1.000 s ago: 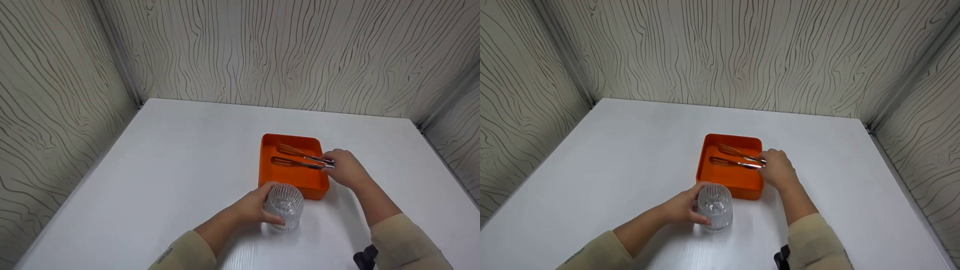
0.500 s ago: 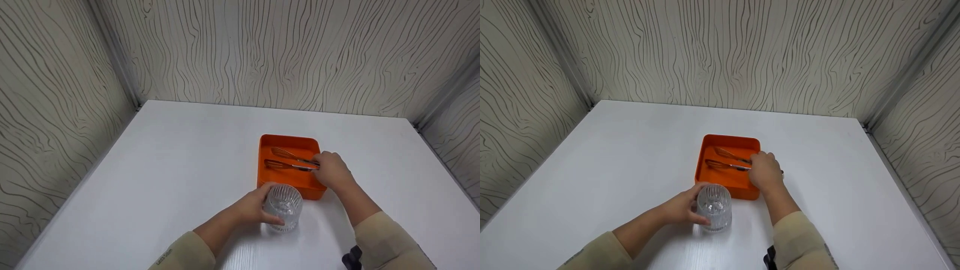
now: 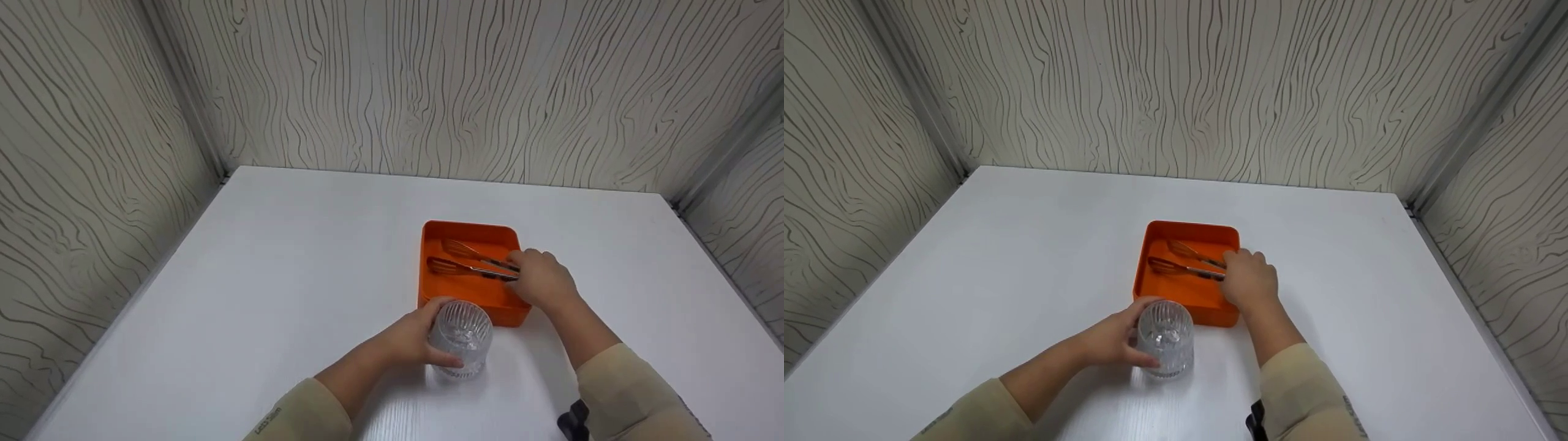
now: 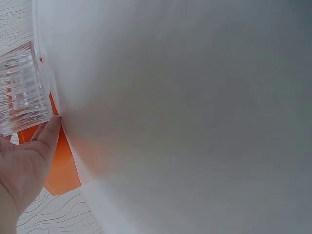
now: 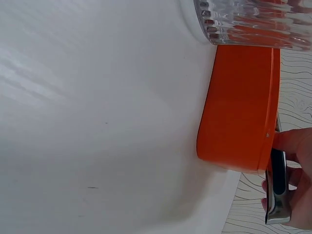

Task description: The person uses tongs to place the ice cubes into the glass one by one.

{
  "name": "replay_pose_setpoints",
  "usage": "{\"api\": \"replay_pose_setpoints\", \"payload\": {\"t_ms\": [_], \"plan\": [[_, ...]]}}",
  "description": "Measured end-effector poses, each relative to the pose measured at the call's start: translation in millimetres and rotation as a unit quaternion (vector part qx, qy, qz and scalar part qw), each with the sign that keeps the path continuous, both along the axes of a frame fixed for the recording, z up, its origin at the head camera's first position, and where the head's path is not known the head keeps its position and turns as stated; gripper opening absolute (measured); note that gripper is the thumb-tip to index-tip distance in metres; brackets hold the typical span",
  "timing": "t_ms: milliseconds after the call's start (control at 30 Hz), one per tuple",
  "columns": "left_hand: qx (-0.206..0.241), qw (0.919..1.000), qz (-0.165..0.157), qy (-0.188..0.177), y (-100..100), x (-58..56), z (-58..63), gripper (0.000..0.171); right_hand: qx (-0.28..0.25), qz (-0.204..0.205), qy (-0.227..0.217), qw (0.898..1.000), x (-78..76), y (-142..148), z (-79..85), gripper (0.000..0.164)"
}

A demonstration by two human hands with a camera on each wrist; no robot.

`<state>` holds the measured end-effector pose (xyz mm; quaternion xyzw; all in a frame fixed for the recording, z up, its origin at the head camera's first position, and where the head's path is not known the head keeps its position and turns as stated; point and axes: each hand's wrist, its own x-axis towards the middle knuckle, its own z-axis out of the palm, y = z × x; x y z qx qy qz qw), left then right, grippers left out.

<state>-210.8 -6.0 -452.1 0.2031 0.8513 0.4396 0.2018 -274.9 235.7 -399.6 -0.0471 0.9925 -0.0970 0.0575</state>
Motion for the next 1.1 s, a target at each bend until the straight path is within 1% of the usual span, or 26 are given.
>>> {"api": "replay_pose_setpoints", "payload": {"t_ms": [267,567,800,1100], "plan": [[0.003,1.0000,-0.005,0.005,-1.7,1.2,2.6,0.092,0.003,-0.003,0.006,1.000,0.9,0.6,0.1,0.046],[-0.002,0.9999,-0.009,0.009,-4.9,2.3,3.8,0.095,0.004,-0.006,-0.007,1.000,1.7,2.6,2.8,0.055],[-0.021,0.9989,-0.023,0.034,-5.9,1.7,1.4,0.097,0.010,0.012,0.016,1.000,3.8,4.4,3.1,0.051],[-0.016,0.9989,-0.029,0.033,-8.6,2.0,2.1,0.098,0.005,0.008,0.000,1.000,4.4,4.0,8.1,0.052]]}}
